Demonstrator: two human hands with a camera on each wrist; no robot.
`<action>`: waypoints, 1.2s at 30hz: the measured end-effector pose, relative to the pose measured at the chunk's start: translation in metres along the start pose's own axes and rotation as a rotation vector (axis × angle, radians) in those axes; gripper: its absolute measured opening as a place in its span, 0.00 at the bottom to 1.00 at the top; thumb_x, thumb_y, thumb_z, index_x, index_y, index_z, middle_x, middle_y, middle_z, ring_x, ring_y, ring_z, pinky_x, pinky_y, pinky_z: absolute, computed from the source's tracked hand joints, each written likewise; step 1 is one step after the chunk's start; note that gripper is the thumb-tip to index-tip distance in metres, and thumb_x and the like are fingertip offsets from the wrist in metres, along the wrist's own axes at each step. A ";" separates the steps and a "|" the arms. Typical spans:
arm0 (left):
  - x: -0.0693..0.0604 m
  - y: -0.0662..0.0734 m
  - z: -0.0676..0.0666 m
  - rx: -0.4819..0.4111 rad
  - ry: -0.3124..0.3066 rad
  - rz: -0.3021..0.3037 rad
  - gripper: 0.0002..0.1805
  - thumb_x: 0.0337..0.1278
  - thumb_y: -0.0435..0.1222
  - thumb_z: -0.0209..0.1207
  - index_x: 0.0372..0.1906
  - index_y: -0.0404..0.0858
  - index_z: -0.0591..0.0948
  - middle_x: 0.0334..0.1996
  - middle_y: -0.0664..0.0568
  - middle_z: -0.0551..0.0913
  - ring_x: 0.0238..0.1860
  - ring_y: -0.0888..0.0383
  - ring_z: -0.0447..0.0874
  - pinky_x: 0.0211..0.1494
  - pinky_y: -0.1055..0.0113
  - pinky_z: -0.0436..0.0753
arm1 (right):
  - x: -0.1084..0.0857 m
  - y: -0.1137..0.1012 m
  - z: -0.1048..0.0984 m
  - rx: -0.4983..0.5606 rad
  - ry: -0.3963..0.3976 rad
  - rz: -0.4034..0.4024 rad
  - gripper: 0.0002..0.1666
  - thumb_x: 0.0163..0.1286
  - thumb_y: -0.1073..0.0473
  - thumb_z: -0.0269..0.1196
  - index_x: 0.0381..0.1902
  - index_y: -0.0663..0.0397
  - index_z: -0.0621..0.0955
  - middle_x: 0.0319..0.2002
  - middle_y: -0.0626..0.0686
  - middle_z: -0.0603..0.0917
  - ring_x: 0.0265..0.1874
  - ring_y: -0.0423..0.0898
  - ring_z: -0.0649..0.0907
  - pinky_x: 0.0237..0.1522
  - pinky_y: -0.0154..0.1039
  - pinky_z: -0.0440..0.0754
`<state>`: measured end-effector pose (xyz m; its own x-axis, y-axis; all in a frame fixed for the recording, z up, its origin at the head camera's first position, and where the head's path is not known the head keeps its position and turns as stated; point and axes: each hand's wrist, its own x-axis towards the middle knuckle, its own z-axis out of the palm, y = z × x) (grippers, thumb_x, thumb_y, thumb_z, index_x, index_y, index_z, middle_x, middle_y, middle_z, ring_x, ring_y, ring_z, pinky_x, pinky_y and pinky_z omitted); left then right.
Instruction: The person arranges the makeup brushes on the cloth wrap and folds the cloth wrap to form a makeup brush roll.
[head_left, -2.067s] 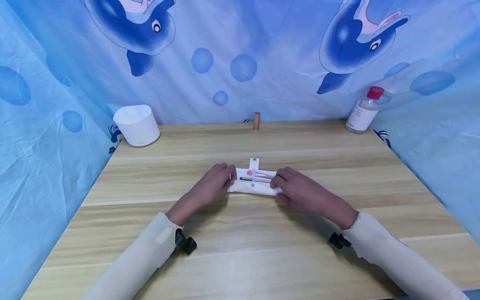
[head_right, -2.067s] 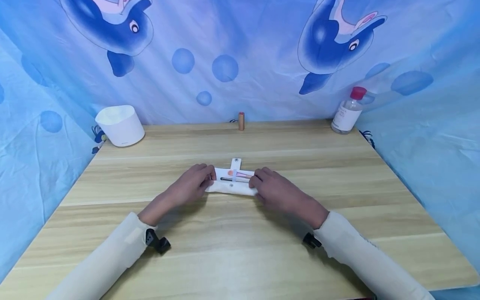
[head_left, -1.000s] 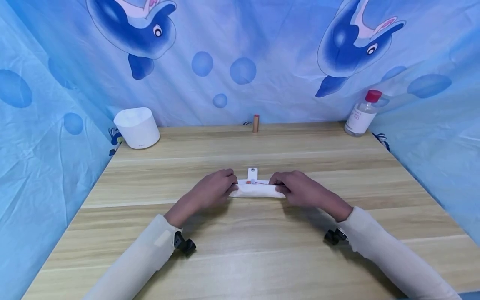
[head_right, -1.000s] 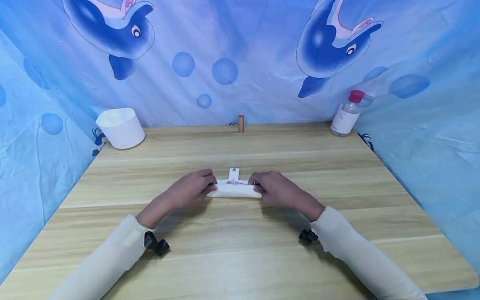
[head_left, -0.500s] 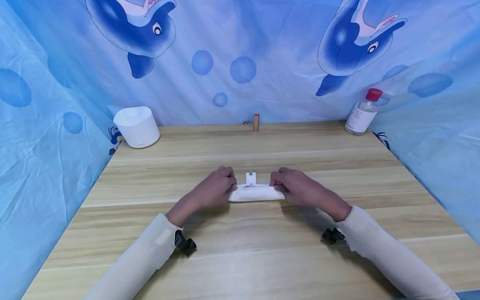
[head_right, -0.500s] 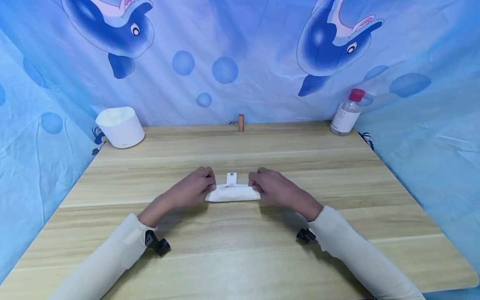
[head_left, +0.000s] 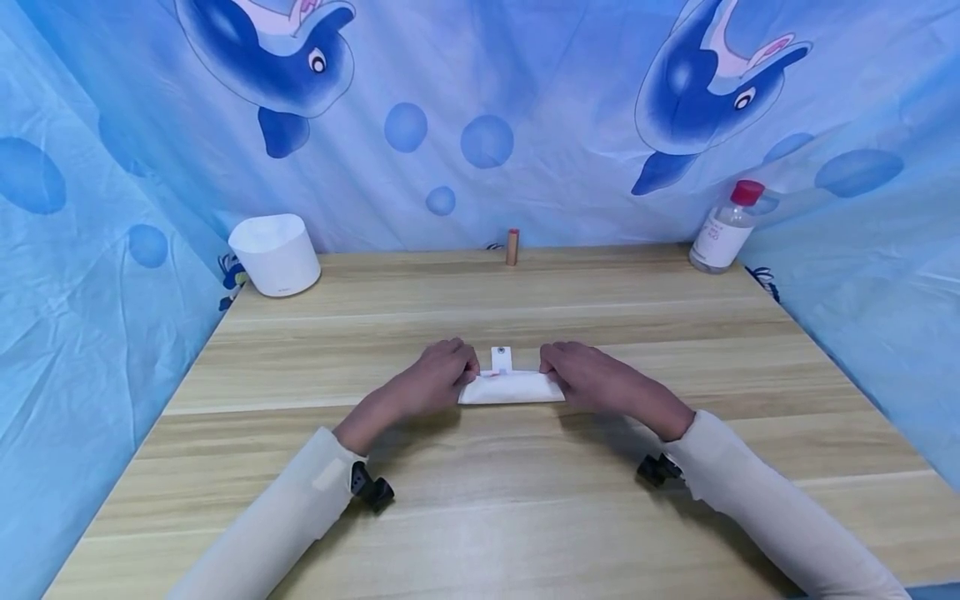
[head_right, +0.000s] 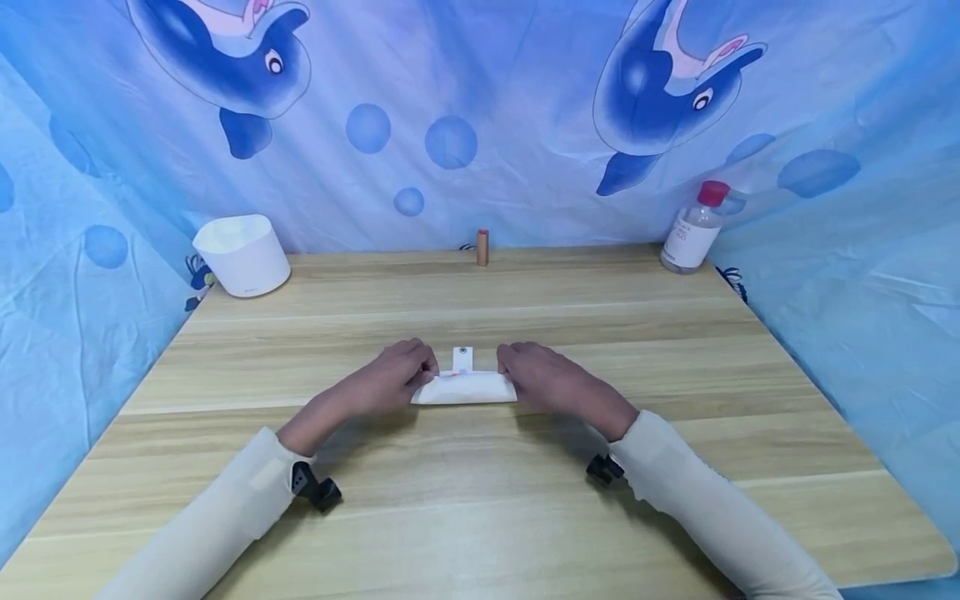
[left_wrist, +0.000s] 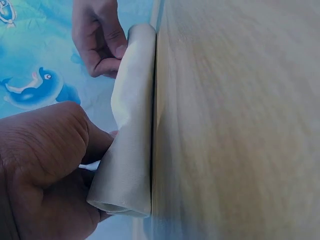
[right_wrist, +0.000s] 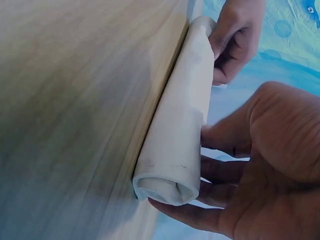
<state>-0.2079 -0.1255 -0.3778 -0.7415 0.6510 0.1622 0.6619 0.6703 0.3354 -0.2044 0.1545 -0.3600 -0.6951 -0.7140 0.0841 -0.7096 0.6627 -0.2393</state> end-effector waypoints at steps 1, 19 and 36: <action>0.000 0.000 0.000 -0.017 0.000 0.007 0.01 0.70 0.30 0.57 0.42 0.36 0.77 0.38 0.50 0.76 0.41 0.52 0.72 0.52 0.53 0.72 | 0.000 0.001 0.000 0.009 -0.013 0.001 0.09 0.70 0.72 0.57 0.40 0.53 0.76 0.37 0.48 0.78 0.33 0.43 0.74 0.36 0.38 0.76; -0.003 0.008 -0.011 0.080 -0.130 0.183 0.19 0.57 0.47 0.71 0.42 0.43 0.75 0.37 0.56 0.72 0.39 0.58 0.69 0.43 0.63 0.72 | -0.003 -0.003 -0.010 -0.029 -0.093 -0.125 0.13 0.63 0.67 0.67 0.36 0.48 0.73 0.41 0.44 0.74 0.40 0.43 0.72 0.41 0.39 0.74; 0.003 0.005 0.001 0.226 0.087 0.192 0.17 0.57 0.37 0.70 0.48 0.40 0.77 0.45 0.53 0.77 0.45 0.55 0.74 0.50 0.58 0.76 | 0.000 -0.002 -0.006 -0.107 0.080 -0.184 0.09 0.66 0.65 0.67 0.37 0.50 0.76 0.36 0.44 0.75 0.32 0.40 0.72 0.34 0.36 0.74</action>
<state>-0.2071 -0.1200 -0.3765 -0.6008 0.7469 0.2850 0.7911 0.6068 0.0772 -0.2038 0.1551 -0.3538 -0.5565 -0.8079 0.1941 -0.8307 0.5459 -0.1092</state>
